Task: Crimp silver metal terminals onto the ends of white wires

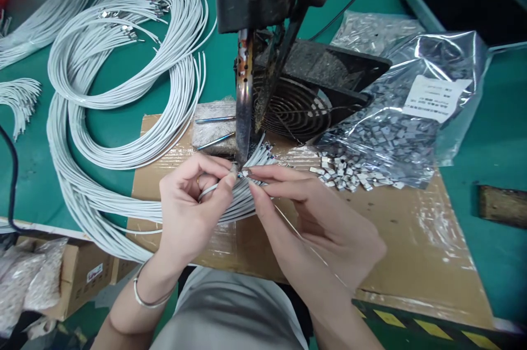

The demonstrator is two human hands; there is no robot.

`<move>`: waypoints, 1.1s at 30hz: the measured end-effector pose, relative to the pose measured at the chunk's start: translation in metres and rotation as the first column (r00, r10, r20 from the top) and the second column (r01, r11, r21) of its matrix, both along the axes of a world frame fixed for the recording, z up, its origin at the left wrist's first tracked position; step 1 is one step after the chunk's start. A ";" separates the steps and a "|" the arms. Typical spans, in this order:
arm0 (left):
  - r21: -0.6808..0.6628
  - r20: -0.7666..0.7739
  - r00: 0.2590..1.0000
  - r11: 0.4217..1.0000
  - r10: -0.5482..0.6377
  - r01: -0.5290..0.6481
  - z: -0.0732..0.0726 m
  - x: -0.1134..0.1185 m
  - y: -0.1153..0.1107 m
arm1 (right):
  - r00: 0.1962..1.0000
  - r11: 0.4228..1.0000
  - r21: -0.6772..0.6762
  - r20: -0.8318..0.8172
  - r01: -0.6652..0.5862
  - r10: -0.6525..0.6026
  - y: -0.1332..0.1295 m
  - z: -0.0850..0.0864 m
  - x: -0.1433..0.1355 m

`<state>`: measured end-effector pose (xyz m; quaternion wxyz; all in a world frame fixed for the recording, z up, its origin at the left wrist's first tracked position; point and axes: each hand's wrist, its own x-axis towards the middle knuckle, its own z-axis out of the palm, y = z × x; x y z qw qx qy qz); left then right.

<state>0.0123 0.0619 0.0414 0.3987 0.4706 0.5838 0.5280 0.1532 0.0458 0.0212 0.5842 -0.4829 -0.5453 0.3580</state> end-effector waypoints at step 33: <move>0.021 -0.053 0.998 0.999 0.026 -0.025 0.003 0.003 -0.001 | 0.999 0.998 0.056 0.049 0.012 -0.014 0.001 -0.003 -0.001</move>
